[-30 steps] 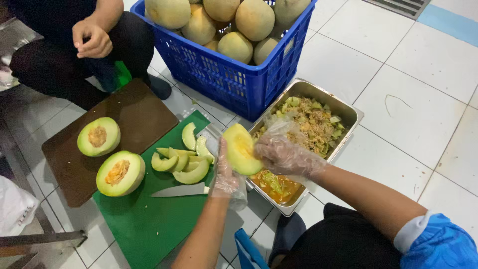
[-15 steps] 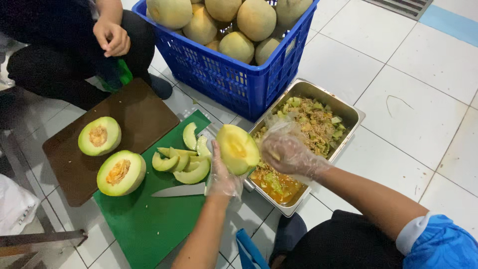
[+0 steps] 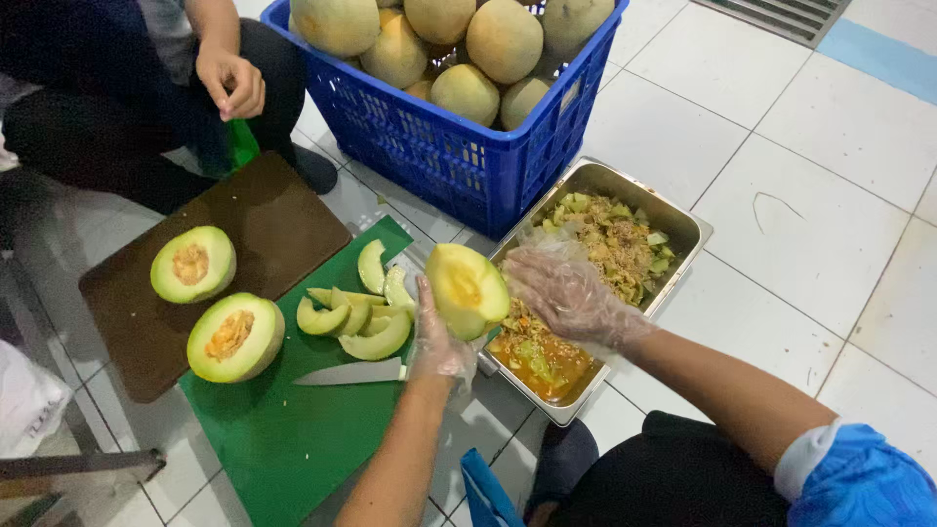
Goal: The person cuts a halved melon into wedges on a green cutting board using a knife. They scoop out the seeds from the melon halves and place the cut wedges into a plastic bag held by another person.
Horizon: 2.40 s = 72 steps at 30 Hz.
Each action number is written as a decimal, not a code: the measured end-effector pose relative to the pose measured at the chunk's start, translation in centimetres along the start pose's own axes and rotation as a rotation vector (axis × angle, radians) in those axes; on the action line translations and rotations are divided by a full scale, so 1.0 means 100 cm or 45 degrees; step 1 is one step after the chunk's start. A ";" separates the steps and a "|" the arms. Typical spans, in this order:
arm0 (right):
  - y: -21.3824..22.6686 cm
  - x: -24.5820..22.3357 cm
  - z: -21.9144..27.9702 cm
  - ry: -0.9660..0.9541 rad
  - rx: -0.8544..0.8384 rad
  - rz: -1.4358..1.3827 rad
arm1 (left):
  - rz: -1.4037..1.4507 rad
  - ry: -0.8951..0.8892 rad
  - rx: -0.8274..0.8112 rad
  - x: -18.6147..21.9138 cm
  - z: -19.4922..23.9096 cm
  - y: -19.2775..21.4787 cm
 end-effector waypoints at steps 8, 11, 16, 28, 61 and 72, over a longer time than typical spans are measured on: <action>-0.065 0.005 -0.016 0.049 0.364 2.500 | 0.091 -0.145 -0.074 -0.017 -0.025 0.010; -0.089 0.001 -0.006 0.645 0.202 2.578 | 0.119 -0.229 -0.021 -0.017 -0.035 0.022; -0.013 0.006 -0.013 0.014 0.103 2.639 | -0.056 -0.317 0.087 -0.011 -0.026 0.031; -0.032 -0.028 -0.015 0.314 0.456 2.664 | 0.068 0.026 -0.115 -0.034 -0.019 0.007; -0.156 0.071 -0.019 0.678 -0.216 2.428 | 0.094 -0.358 0.150 0.042 0.049 0.137; -0.030 0.114 -0.029 -0.611 -0.143 2.751 | 0.225 -0.223 0.524 0.062 0.053 0.233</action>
Point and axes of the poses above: each hand's wrist, its own z-axis away from the middle knuckle, its own y-axis out of the back of the hand, x = y × z, the point moved 8 cm from there along -z, towards the middle knuckle, and after that the axes turned 2 degrees about -z, right-handed, at the moved point
